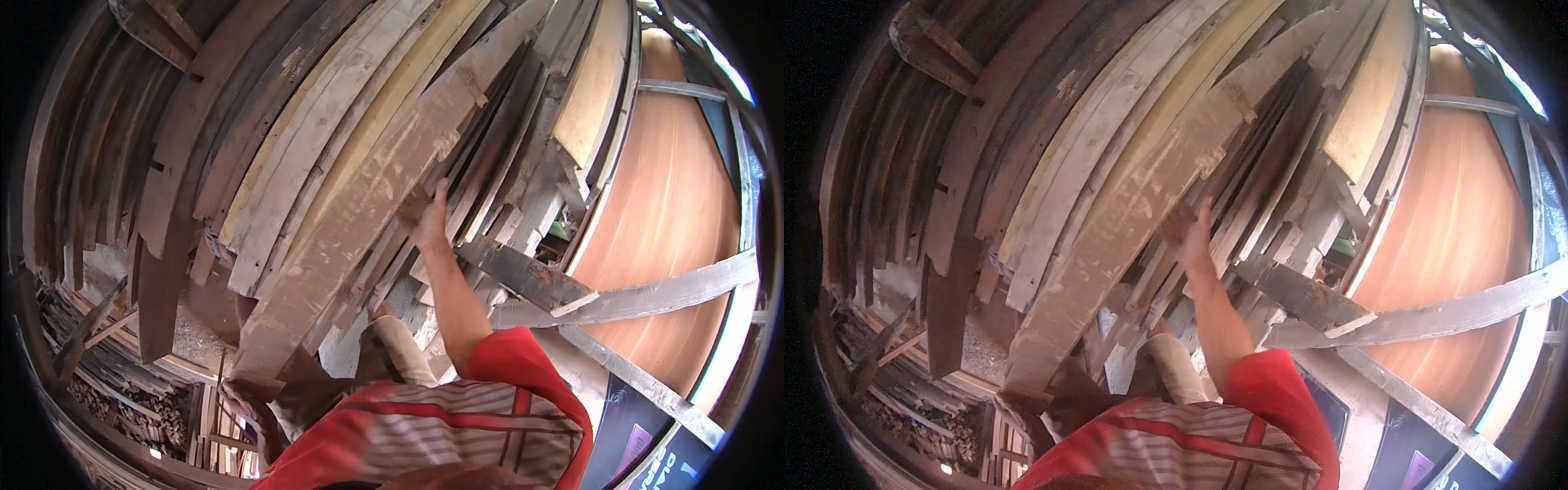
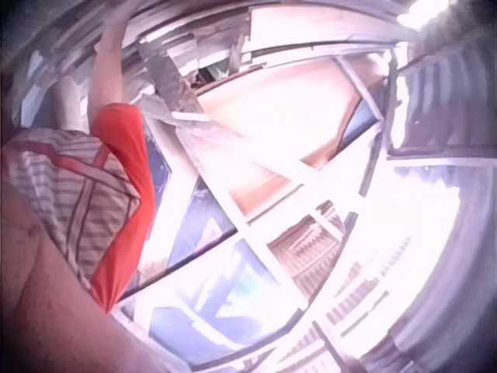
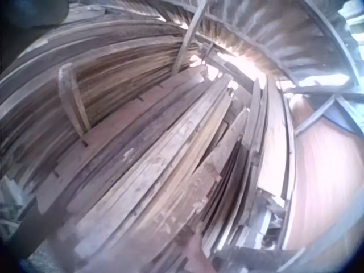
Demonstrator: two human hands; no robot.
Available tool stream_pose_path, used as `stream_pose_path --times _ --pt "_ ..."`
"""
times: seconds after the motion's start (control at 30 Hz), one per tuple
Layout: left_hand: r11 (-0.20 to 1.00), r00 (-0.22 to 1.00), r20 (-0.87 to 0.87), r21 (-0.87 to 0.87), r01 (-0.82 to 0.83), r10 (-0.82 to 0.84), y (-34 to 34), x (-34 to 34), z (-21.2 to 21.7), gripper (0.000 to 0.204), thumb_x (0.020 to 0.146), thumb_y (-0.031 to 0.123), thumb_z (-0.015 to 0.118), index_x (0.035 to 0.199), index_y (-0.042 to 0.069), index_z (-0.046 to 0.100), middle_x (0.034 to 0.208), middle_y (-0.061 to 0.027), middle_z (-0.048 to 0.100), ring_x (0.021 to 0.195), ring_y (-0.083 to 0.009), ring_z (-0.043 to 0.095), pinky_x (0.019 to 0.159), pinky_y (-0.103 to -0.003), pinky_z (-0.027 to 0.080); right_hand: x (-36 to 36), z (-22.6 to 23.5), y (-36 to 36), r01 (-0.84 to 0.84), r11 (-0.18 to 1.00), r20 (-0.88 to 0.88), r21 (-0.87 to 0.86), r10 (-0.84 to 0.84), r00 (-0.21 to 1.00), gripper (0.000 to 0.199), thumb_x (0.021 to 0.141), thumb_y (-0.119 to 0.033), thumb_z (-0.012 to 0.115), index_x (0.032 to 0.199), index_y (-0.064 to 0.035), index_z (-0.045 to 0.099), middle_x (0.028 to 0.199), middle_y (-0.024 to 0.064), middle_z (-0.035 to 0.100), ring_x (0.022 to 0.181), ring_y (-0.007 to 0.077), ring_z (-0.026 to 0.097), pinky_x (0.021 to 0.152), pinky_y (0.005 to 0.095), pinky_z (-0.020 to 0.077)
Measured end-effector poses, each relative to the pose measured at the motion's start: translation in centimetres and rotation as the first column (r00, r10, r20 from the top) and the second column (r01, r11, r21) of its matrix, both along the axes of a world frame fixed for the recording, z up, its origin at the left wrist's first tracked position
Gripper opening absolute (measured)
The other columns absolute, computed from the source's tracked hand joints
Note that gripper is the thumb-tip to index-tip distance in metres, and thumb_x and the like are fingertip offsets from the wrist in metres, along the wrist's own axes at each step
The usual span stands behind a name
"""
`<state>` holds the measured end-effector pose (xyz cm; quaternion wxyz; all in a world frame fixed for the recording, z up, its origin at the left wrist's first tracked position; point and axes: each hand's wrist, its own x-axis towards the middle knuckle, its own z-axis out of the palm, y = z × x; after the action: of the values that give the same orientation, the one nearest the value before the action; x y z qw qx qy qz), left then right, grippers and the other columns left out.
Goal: The person sorts through a stack of wooden boards, lifting, turning over, and moving various wooden planks and curved wooden pieces by hand.
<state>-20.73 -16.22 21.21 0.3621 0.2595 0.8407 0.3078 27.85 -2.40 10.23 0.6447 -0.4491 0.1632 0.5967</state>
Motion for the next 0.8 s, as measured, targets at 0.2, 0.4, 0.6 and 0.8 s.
stream_pose_path --times 0.2,0.4,0.6,0.8 --pt "0.993 0.995 0.001 -0.055 0.103 -0.104 -4.1 5.4 -2.4 0.057 0.103 0.050 0.037 0.120 -0.003 0.049 0.108 -0.0165 0.055 0.101 -0.0225 0.052 0.090 -0.035 0.044 0.2 2.6 1.0 0.037 0.980 0.382 -0.193 0.041 0.923 0.087 0.089 -0.069 0.053 0.147 -0.0060 0.039 0.144 0.0182 0.047 0.133 0.0305 0.045 0.113 0.0465 0.0341" --pt "0.840 0.820 0.388 -0.174 0.514 -0.422 -4.9 14.1 -4.2 0.045 0.101 0.041 0.043 0.120 0.001 0.054 0.107 -0.0153 0.061 0.103 -0.0257 0.059 0.090 -0.036 0.047 7.8 -2.7 0.8 0.217 0.855 0.876 -0.471 0.425 0.230 0.098 0.084 -0.068 0.063 0.140 0.0089 0.041 0.140 0.0234 0.049 0.128 0.0321 0.048 0.112 0.0408 0.0344" --pt "-0.410 -0.365 0.287 -0.114 0.905 -0.886 -5.0 22.4 -9.4 0.042 0.100 0.038 0.045 0.126 0.006 0.054 0.111 -0.0177 0.063 0.109 -0.0311 0.061 0.089 -0.042 0.049 12.8 -0.9 -5.8 0.254 0.835 0.814 -0.488 0.541 -0.212 0.049 0.094 -0.029 0.068 0.120 0.0108 0.057 0.113 0.0216 0.065 0.101 0.0300 0.061 0.092 0.0403 0.0476" --pt "0.225 0.235 0.481 -0.081 0.971 -0.845 4.3 23.6 -4.8 0.046 0.092 0.044 0.060 0.128 0.015 0.060 0.113 -0.0186 0.068 0.104 -0.0359 0.066 0.088 -0.049 0.052 2.0 -2.6 -6.9 0.042 0.756 0.756 -0.653 0.654 -0.027 0.053 0.096 -0.035 0.062 0.125 0.0088 0.056 0.119 0.0248 0.060 0.109 0.0326 0.059 0.092 0.0414 0.0475"
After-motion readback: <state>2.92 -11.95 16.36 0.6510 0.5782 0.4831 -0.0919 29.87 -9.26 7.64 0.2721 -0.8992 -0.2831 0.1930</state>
